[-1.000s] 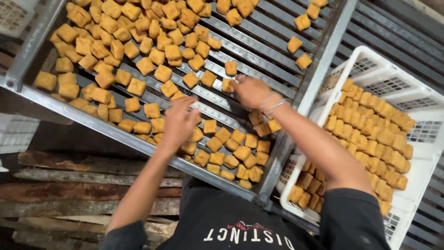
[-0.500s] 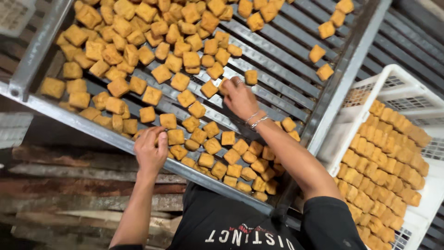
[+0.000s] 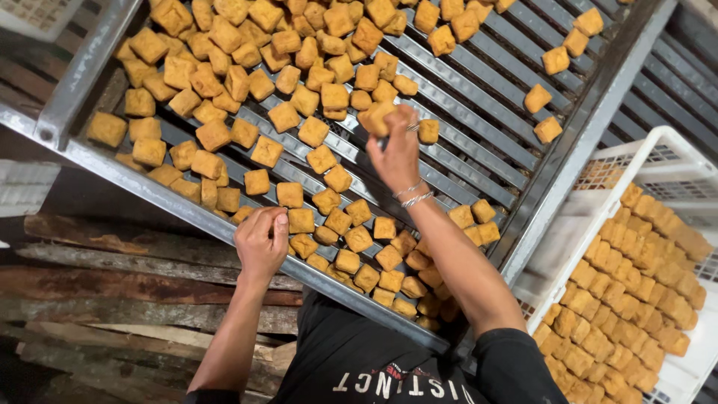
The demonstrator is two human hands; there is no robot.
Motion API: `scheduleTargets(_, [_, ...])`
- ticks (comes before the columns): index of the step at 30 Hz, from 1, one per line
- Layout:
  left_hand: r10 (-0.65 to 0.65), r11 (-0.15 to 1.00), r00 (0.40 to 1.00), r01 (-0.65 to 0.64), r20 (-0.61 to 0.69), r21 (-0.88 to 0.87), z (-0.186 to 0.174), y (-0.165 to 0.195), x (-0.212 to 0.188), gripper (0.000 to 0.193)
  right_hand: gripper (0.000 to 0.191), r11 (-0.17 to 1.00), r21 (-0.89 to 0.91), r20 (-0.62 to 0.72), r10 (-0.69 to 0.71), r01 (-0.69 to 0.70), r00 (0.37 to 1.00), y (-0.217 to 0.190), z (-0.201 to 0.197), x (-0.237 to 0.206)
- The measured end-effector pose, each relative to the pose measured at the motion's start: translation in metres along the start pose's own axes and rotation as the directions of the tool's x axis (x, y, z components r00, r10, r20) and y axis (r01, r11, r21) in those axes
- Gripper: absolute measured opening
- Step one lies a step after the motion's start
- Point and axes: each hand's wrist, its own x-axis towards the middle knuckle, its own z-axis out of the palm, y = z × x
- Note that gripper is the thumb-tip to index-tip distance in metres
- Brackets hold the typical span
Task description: The person picks up fried tofu cubes one at a time from slatted metal draining racks and packs them tightly into white plastic baskets, arranging the pieces in neat rows. They work across several racks, filling baskets with the tofu pieces by hand.
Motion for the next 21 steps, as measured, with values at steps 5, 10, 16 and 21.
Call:
scheduleTargets(5, [0.006,1.0,1.0,-0.006,-0.017,0.013,0.0,0.0,0.0,0.011,0.062,0.993,0.114,0.136,0.027,-0.042,0.99,0.012,0.014,0.013])
scheduleTargets(10, [0.006,1.0,1.0,-0.005,-0.028,0.016,-0.001,-0.001,0.002,0.009,0.062,0.972,0.188,0.14,0.117,-0.142,0.983,0.014,0.004,0.017])
scheduleTargets(16, [-0.002,1.0,1.0,0.002,-0.027,0.027,0.001,0.0,0.003,0.006,0.065,0.963,0.223,0.086,0.137,-0.153,0.987,-0.01,0.039,0.047])
scheduleTargets(21, [-0.019,0.999,0.999,0.02,-0.047,0.026,0.001,-0.003,0.003,0.005,0.08,0.992,-0.044,0.155,-0.112,0.12,0.982,-0.027,0.067,0.059])
